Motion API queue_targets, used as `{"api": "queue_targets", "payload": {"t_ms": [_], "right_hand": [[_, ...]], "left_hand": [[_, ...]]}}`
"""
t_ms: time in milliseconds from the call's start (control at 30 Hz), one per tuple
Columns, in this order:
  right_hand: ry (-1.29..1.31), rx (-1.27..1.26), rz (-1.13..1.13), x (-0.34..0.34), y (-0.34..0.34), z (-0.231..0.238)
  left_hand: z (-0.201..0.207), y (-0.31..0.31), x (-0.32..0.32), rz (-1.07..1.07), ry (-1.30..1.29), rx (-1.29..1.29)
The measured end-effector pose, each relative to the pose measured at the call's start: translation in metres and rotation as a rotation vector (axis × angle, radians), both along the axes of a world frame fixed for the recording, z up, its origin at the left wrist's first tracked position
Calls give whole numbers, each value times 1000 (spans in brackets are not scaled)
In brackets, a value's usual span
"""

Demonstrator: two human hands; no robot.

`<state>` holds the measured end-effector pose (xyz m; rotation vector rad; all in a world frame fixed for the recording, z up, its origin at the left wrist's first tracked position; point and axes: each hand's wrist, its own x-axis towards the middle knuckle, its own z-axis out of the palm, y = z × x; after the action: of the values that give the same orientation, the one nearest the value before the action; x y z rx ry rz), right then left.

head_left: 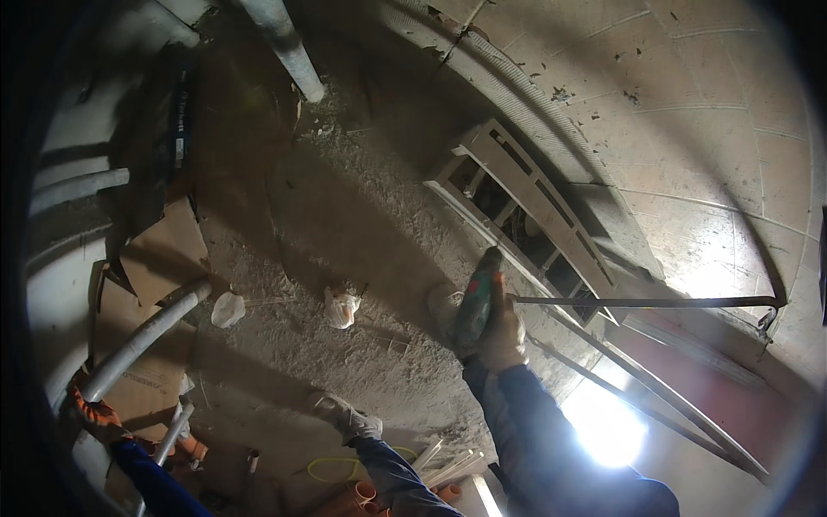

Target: The person uses a cordless drill to fasten a wooden plank to a metal scaffold pole, then uses a hammer to tap and adjust the pole's position. The person handles the plank and pole with both hands to align and secure the components.

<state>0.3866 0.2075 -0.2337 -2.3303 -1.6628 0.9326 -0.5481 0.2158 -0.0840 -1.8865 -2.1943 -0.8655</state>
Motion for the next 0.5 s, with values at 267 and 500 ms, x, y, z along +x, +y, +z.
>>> {"api": "queue_targets", "payload": {"t_ms": [267, 500], "right_hand": [[-446, -154, -136, 83, 30, -64], [-539, -272, -79, 116, 59, -80]], "left_hand": [[-10, -12, -3, 37, -474, 7], [1, 17, 62, 300, -1127, 234]]}}
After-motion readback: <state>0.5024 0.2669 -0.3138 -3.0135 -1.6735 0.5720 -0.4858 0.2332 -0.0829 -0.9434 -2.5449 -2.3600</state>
